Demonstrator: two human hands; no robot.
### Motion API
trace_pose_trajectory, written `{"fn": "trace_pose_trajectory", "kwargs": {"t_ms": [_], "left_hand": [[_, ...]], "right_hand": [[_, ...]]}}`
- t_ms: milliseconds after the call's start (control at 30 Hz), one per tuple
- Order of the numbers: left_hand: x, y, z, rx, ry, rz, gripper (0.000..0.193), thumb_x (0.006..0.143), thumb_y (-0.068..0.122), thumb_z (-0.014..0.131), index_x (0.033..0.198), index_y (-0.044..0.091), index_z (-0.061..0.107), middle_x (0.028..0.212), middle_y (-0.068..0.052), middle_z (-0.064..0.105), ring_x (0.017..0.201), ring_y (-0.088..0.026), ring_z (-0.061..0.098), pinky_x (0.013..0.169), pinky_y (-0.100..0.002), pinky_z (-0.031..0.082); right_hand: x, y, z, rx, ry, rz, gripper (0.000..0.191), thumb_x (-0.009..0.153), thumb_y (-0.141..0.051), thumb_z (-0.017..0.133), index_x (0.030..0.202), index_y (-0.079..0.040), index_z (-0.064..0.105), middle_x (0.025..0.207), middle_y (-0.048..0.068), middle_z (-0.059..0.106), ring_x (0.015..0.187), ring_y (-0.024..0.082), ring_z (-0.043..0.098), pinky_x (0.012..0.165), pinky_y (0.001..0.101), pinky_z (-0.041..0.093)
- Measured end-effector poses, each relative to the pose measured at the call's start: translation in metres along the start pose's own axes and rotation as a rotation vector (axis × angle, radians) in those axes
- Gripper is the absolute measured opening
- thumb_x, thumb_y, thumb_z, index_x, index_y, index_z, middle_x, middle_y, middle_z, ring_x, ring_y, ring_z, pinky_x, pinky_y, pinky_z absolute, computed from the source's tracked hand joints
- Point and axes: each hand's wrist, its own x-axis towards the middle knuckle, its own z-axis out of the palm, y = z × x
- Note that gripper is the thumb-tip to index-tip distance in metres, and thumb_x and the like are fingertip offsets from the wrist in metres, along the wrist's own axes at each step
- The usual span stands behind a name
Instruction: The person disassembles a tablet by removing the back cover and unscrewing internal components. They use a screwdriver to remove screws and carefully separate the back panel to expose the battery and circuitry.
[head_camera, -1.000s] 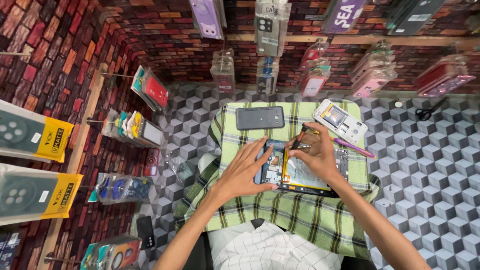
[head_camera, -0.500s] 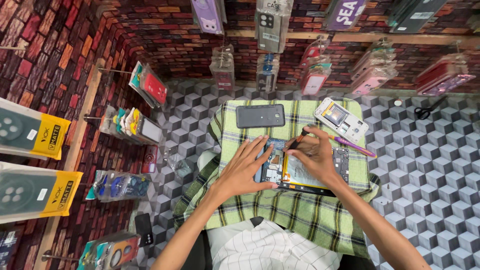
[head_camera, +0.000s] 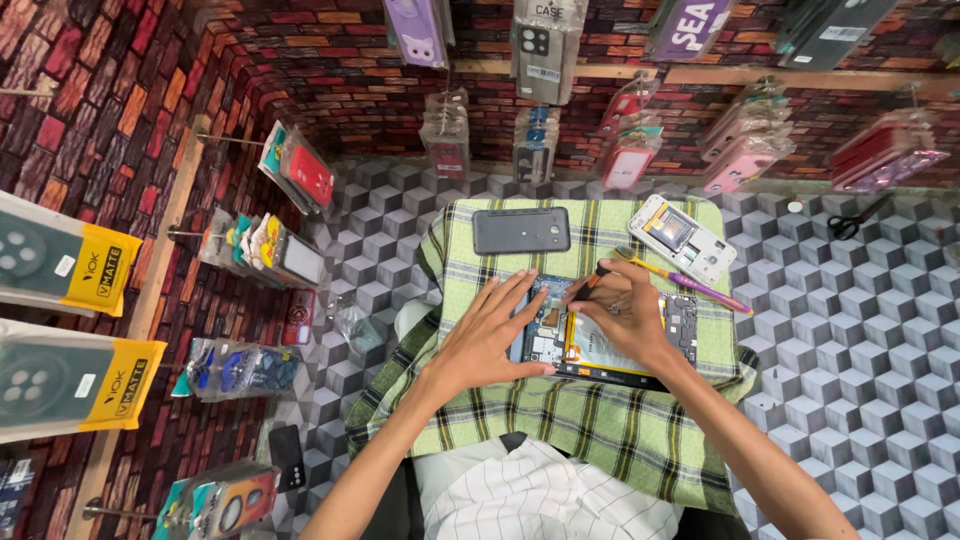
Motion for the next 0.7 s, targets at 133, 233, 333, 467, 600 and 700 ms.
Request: {"fn": "trace_pose_trajectory", "kwargs": {"t_ms": [133,233,333,467,600,700], "left_hand": [[0.0003,0.0000,0.0001,-0.005,0.003,-0.001,0.108,0.077,0.067,0.075,0.158,0.004,0.039,0.167,-0.021,0.028,0.156,-0.034,0.025,0.128,-0.050,0.016],[-0.0004,-0.0002,-0.0003,-0.007,0.003,-0.001,0.108,0.078,0.067,0.075,0.157,0.004,0.039,0.167,-0.021,0.028,0.156,-0.034,0.025,0.128,-0.049,0.017],[-0.0004,-0.0007,0.0000,-0.002,0.005,0.003,0.108,0.078,0.066,0.075,0.158,0.004,0.039,0.167,-0.021,0.028,0.156,-0.035,0.025,0.128,-0.050,0.017],[-0.0012,-0.0015,0.0007,-0.003,0.006,0.004,0.108,0.078,0.067,0.075,0.158,0.004,0.037,0.167,-0.022,0.028,0.156,-0.035,0.025,0.128,-0.050,0.016],[-0.0008,-0.0021,0.0013,-0.006,0.008,0.009,0.109,0.079,0.067,0.075,0.159,0.004,0.036,0.168,-0.022,0.028,0.157,-0.035,0.024,0.128,-0.050,0.016],[-0.0005,-0.0023,0.0015,-0.007,0.009,0.006,0.109,0.078,0.067,0.075,0.159,0.004,0.036,0.168,-0.022,0.028,0.157,-0.035,0.024,0.128,-0.050,0.015]], "right_hand": [[0.0008,-0.0010,0.0005,-0.082,0.002,-0.035,0.072,0.090,0.013,0.071,0.143,-0.011,0.029,0.107,0.019,0.073,0.100,0.026,0.077,0.088,0.0382,0.066],[0.0002,-0.0010,0.0009,-0.105,-0.011,-0.048,0.072,0.090,0.011,0.072,0.144,-0.012,0.030,0.107,0.018,0.074,0.099,0.025,0.078,0.087,0.0380,0.066],[-0.0015,-0.0001,0.0009,-0.114,-0.054,-0.072,0.074,0.089,0.012,0.072,0.146,-0.014,0.031,0.107,0.017,0.074,0.098,0.026,0.078,0.087,0.0390,0.065],[-0.0037,0.0006,-0.0014,0.029,-0.161,-0.030,0.072,0.091,0.018,0.061,0.148,-0.018,0.034,0.114,0.019,0.072,0.105,0.029,0.076,0.092,0.0422,0.064],[-0.0007,-0.0011,-0.0034,0.251,-0.245,-0.017,0.068,0.098,0.017,0.054,0.149,-0.023,0.034,0.122,0.017,0.070,0.112,0.027,0.075,0.099,0.0401,0.064],[0.0040,-0.0051,-0.0023,0.185,-0.232,-0.038,0.069,0.096,0.016,0.059,0.148,-0.024,0.037,0.122,0.017,0.069,0.114,0.029,0.073,0.100,0.0410,0.062]]}}
